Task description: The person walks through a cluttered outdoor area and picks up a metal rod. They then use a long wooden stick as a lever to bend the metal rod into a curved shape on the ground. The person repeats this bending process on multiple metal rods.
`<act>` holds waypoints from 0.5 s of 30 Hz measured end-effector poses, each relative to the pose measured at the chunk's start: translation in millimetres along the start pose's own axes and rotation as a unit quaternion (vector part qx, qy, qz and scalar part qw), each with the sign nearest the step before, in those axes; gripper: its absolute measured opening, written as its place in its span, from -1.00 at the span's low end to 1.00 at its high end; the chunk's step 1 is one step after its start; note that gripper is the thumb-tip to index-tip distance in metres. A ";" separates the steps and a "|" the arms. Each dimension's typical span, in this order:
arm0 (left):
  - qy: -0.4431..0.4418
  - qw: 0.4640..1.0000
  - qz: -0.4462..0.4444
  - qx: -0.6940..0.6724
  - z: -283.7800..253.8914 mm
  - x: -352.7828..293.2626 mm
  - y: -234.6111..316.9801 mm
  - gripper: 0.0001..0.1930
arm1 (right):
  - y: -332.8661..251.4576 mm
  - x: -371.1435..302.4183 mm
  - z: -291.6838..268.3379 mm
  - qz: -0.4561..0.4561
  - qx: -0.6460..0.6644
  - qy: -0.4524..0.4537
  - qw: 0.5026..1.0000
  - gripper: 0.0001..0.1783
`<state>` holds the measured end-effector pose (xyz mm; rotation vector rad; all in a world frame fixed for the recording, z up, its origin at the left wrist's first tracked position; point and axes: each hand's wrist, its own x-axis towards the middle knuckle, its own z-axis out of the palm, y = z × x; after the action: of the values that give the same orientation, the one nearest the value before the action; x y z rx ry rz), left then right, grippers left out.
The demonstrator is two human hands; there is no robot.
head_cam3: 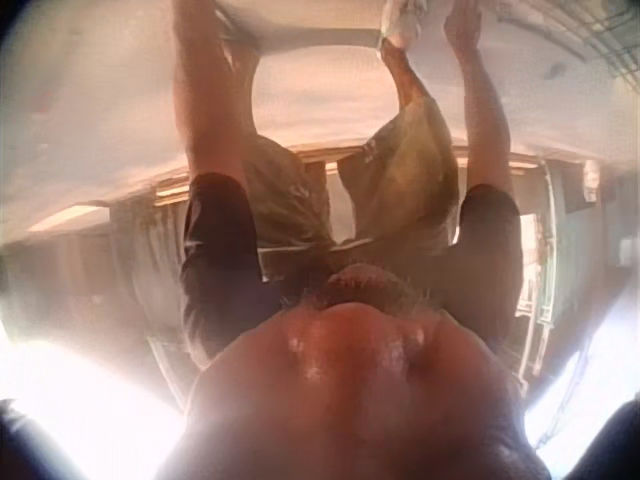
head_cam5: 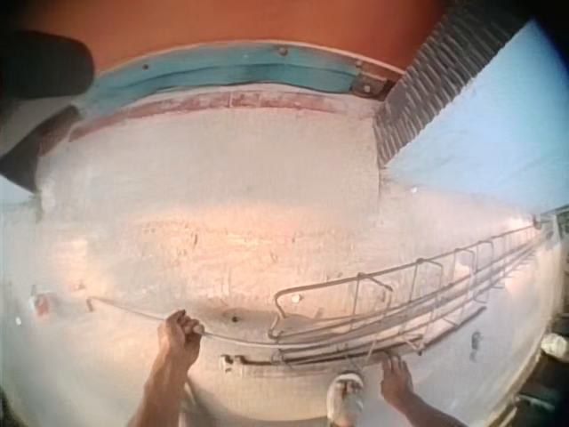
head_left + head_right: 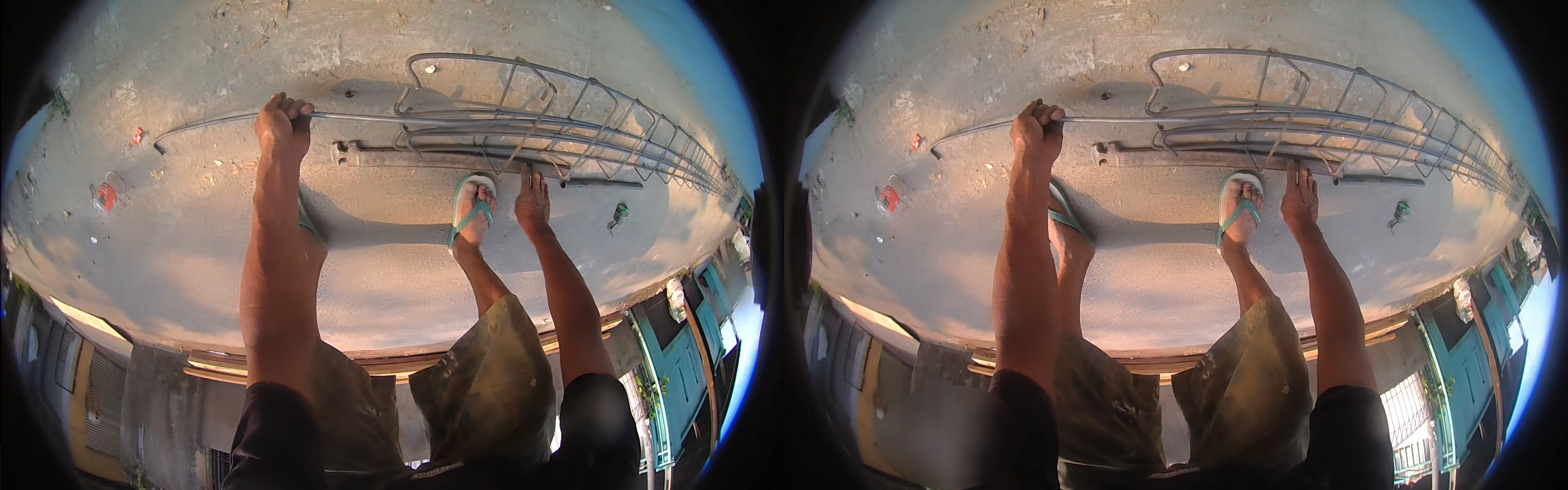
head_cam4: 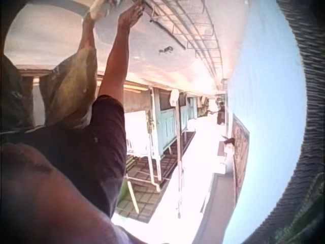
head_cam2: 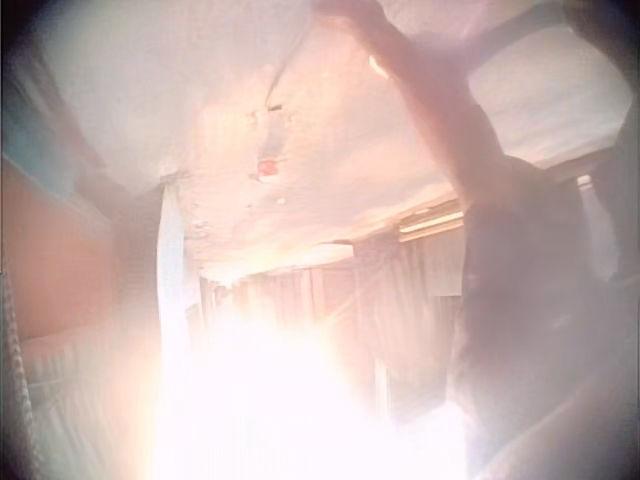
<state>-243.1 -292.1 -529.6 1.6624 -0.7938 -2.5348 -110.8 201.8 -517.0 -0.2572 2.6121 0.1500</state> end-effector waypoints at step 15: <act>0.029 0.999 0.030 -0.018 12.6 -14.4 1.3 -0.81 | 39.3 -15.4 -63.7 -0.135 0.125 -0.261 0.948 -0.54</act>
<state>-247.9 -284.2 -512.8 1.6672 -0.7762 -2.4351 -136.3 232.7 -451.9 -0.4165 2.0193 -0.1849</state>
